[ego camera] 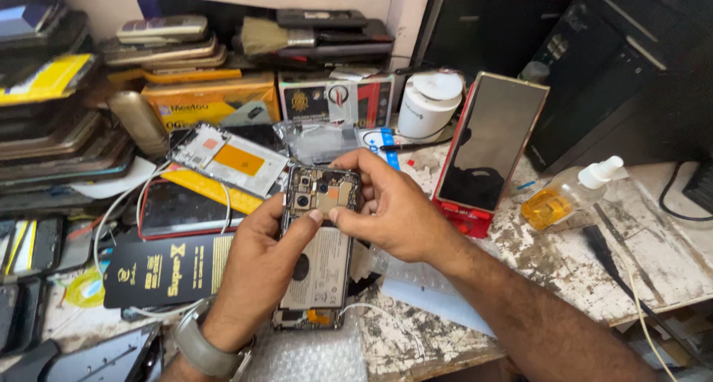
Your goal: The person reassembles a disassembled smartphone by aligning the back cover and securing internal components with a screwdriver. After powering on the device, they enter a passcode and navigate the touchscreen to verify functionality.
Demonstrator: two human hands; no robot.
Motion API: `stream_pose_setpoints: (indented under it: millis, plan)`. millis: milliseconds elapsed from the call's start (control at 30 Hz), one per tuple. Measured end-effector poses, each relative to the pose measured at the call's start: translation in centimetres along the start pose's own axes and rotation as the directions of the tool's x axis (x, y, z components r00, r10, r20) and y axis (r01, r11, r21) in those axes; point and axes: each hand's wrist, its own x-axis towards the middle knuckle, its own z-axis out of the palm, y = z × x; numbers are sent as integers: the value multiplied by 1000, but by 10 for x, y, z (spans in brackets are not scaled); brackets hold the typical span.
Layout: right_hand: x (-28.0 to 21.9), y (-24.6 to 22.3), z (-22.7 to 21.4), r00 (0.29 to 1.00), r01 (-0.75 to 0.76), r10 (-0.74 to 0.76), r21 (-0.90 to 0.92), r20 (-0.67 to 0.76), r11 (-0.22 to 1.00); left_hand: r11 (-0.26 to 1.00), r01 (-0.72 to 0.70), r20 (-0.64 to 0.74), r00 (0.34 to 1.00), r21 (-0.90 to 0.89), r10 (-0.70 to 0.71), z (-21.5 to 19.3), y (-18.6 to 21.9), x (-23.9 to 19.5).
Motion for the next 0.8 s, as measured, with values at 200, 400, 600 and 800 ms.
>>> stream_pose_setpoints:
  millis: [200,400,600,800]
  plan:
    - [3,9,2,994,92,-102,224,32,970,995,86,-42,996,44,-84,-1,9,-5]
    - [12,10,-9,997,79,-82,238,2,968,981,-62,-98,994,-184,45,-10,23,1]
    - [18,7,-29,936,288,-275,27,-220,957,908,-242,-210,961,-341,178,-18,39,-13]
    - [-3,-23,-39,755,598,-594,-79,-279,798,882,-218,-386,921,-418,45,-29,47,-76]
